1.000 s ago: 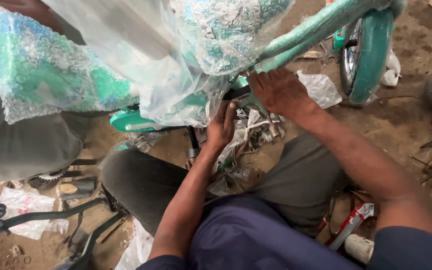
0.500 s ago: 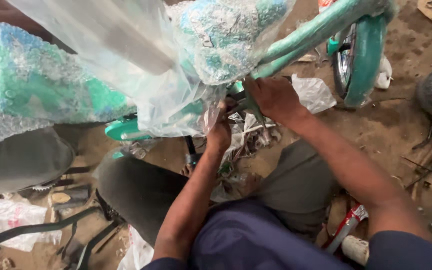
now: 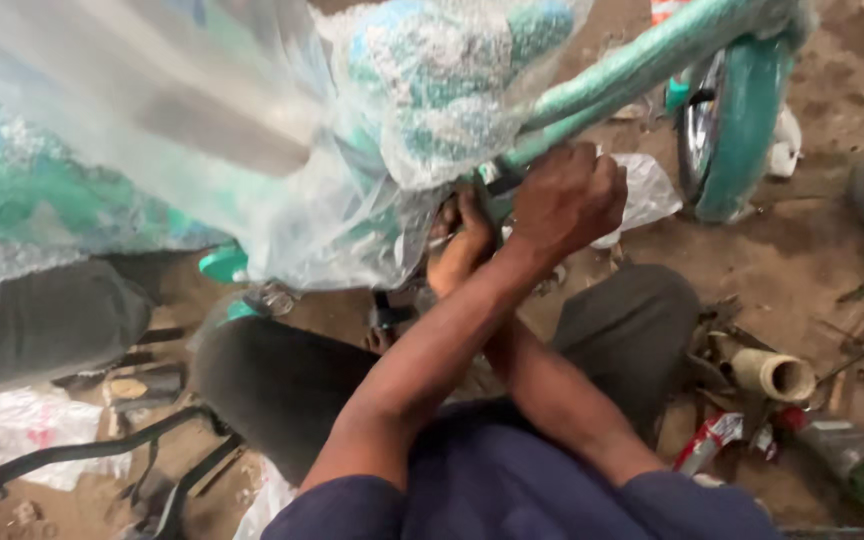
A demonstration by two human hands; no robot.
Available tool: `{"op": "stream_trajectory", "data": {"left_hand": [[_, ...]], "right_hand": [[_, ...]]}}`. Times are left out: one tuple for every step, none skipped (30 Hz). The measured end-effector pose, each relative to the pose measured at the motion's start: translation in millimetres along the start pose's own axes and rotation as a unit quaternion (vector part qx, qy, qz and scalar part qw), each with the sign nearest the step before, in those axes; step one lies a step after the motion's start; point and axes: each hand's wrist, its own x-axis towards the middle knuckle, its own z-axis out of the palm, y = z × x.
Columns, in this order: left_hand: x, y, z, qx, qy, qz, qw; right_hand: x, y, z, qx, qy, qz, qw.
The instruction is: The person assembles a green bicycle by removing bubble wrap and tightening bolts on the frame using a screwdriver and wrench. The person works on the central frame area, securing components while sitting on the ground.
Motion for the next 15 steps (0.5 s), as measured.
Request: {"op": "stream_trajectory", "data": {"left_hand": [[2,4,-5,-0.008,-0.033,0.012,0.999],[13,1,-11,-0.013,-0.056,0.030,0.998],[18,-9,-21,-0.047,-0.026,0.069,0.996],[3,-14,-30,-0.088,-0.005,0.092,0.992],[-16,-22,-38,-0.128,0.017,0.115,0.985],[-36,-35,-49,-0.107,0.035,0.095,0.989],[-61,-47,-59,-0.087,0.053,0.075,0.992],[-84,-56,-60,-0.137,0.107,0.002,0.985],[-100,-73,-55,-0.248,0.117,-0.140,0.952],[-118,-88,-44,-0.323,0.107,-0.305,0.890],[-135,-104,-32,-0.387,0.091,-0.459,0.795],[-142,-121,-17,-0.358,0.103,-0.472,0.799],[-144,-137,-1,-0.328,0.116,-0.485,0.803],[-146,-149,14,-0.301,0.124,-0.498,0.804],[-146,-160,26,-0.396,0.156,-0.494,0.758]], "right_hand": [[-5,5,-14,-0.025,0.021,-0.019,0.999],[6,8,-23,-0.051,0.030,-0.039,0.997],[21,9,-30,-0.076,0.039,-0.061,0.994],[16,6,-49,0.067,0.002,-0.063,0.996],[11,0,-68,0.209,-0.035,-0.065,0.975],[23,-4,-75,0.355,-0.084,-0.073,0.928],[34,-13,-79,0.058,-0.141,-0.068,0.986],[38,-19,-82,-0.121,-0.122,-0.037,0.984],[44,-23,-81,-0.263,-0.084,0.022,0.961],[40,-24,-81,-0.310,-0.054,0.061,0.947],[31,-25,-81,-0.357,-0.027,0.092,0.929],[32,-25,-72,-0.386,-0.019,0.101,0.917],[31,-26,-63,-0.398,-0.021,0.098,0.912],[29,-29,-54,-0.405,-0.027,0.087,0.910],[26,-32,-46,-0.402,-0.046,0.058,0.913]]}}
